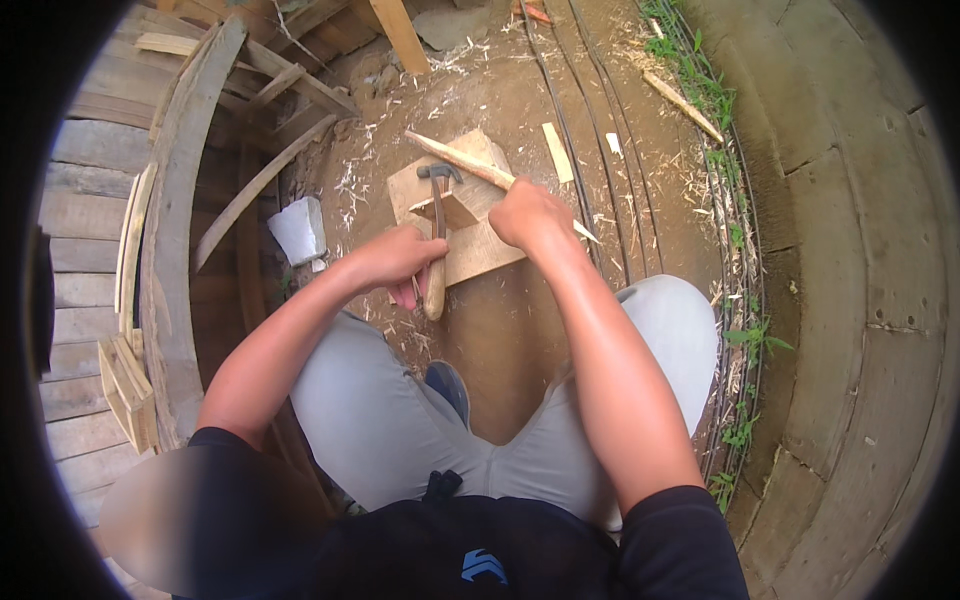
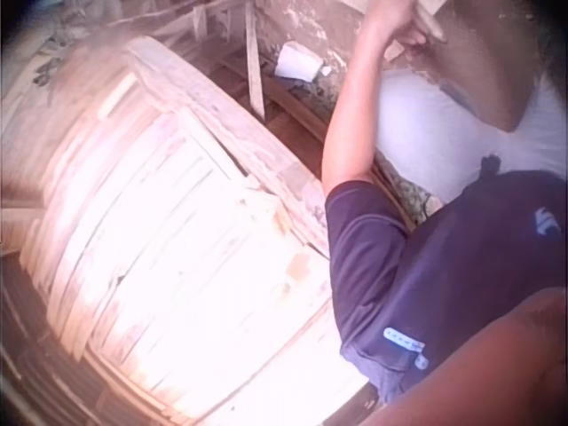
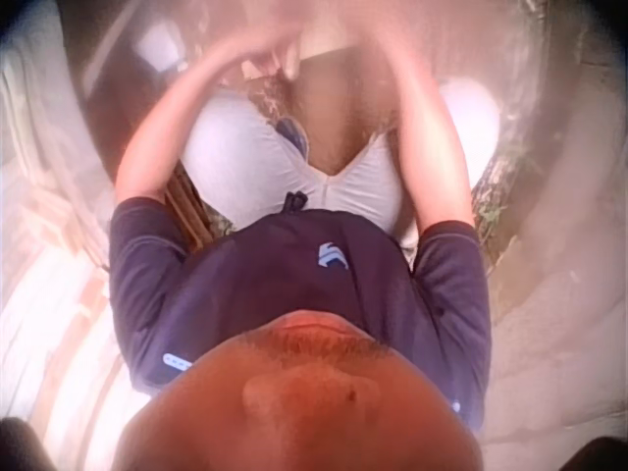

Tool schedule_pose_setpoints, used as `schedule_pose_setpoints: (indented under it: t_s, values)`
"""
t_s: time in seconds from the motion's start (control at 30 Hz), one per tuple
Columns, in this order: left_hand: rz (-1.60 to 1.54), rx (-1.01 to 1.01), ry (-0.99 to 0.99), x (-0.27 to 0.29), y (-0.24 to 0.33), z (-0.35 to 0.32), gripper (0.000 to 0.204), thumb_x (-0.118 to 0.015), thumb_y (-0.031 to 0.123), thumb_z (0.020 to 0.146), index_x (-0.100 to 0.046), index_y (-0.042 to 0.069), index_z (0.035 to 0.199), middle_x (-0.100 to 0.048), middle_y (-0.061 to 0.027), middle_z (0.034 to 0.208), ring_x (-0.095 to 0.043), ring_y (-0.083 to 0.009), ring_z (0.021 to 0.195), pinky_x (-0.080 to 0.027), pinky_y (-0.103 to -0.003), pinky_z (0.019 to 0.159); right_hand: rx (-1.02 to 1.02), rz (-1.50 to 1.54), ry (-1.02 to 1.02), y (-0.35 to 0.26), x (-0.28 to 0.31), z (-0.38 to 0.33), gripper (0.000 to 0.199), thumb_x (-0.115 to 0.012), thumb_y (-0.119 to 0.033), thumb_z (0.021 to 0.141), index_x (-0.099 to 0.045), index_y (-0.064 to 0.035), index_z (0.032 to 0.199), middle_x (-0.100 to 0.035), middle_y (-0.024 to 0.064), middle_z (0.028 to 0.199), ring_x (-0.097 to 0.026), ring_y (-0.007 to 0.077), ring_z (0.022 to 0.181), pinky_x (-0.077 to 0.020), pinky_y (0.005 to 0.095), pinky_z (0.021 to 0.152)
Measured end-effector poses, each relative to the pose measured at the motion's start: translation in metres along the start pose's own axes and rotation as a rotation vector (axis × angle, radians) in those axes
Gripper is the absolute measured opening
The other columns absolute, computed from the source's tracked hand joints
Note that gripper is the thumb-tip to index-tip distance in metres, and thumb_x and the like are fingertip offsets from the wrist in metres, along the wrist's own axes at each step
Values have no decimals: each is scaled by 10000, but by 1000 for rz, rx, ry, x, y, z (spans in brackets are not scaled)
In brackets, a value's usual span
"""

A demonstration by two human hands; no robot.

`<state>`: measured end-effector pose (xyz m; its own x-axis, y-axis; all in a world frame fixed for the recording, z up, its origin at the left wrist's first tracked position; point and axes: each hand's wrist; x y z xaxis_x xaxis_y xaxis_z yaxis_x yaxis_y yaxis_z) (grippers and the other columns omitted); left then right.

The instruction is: The person assembles a small wooden box by hand, fitting pre-cut wooden slats together to form a rectangular frame. They use a hammer to tap the pieces into place and then inspect the assembled box by turning it over and checking the joints.

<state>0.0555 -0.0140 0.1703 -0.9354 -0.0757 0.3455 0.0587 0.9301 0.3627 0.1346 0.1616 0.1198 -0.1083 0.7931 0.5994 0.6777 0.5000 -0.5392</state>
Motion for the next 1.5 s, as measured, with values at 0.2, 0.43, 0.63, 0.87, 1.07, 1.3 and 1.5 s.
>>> schedule_pose_setpoints:
  t_s: [0.2, 0.43, 0.63, 0.87, 1.07, 1.3, 1.5]
  values:
    - [157, 5, -24, 3, -14, 1, 502, -450, 378, 1014, -620, -83, 908, -663, -135, 699, -715, -253, 588, -593, -343, 505, 493, 186, 387, 16, -90, 39, 388, -754, -139, 805, -680, -99, 1183, -689, 225, 1097, -664, 387, 1021, -527, 470, 904]
    - [451, -138, 50, 20, -47, 5, 489, -380, 382, 1058, -560, -64, 972, -663, -192, 767, -702, -292, 594, -549, -424, 638, 460, 284, 479, 7, -113, 44, 149, -722, -228, 876, -754, -105, 952, -658, 234, 756, -642, 428, 703, -514, 488, 658]
    - [390, -316, 272, 24, -61, 15, 440, -343, 372, 1072, -506, -36, 1104, -646, -270, 969, -659, -420, 917, -487, -507, 807, 434, 317, 518, 6, -104, 49, 199, -689, -201, 894, -748, -166, 1081, -659, 250, 879, -662, 421, 809, -534, 481, 711]
    - [502, -457, 305, 40, -68, 23, 391, -353, 375, 1073, -490, 10, 1049, -628, -295, 943, -602, -486, 924, -446, -555, 789, 430, 264, 567, 9, -108, 56, 225, -762, -185, 834, -750, -86, 1036, -673, 234, 834, -670, 407, 777, -527, 462, 699]
    - [522, -520, 355, 31, -84, 25, 360, -390, 337, 1064, -523, 2, 1062, -647, -285, 876, -629, -486, 848, -477, -554, 743, 337, -57, 424, 13, -88, 44, 281, -772, -117, 778, -717, -53, 1046, -691, 217, 1048, -668, 364, 957, -531, 438, 844]
    - [516, -544, 381, 24, -90, 19, 367, -417, 307, 1054, -563, -30, 1060, -679, -266, 911, -672, -443, 870, -523, -537, 782, 80, -595, 727, 45, -75, 54, 497, -695, -136, 772, -488, -45, 1215, -561, 204, 1128, -538, 370, 1111, -460, 434, 940]
    - [554, -542, 396, 22, -97, 19, 385, -385, 301, 1063, -568, -38, 1055, -685, -249, 905, -684, -421, 870, -539, -528, 784, 99, -453, 400, 61, -91, 78, 440, -552, -205, 890, -441, 9, 1259, -565, 331, 1197, -564, 473, 1125, -450, 520, 978]
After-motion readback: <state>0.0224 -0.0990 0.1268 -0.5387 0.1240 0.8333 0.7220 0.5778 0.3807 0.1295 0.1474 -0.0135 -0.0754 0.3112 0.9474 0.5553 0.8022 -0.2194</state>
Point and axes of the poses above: each hand's wrist, its own z-axis towards the middle knuckle, its own x-axis out of the back of the hand, y = z × x
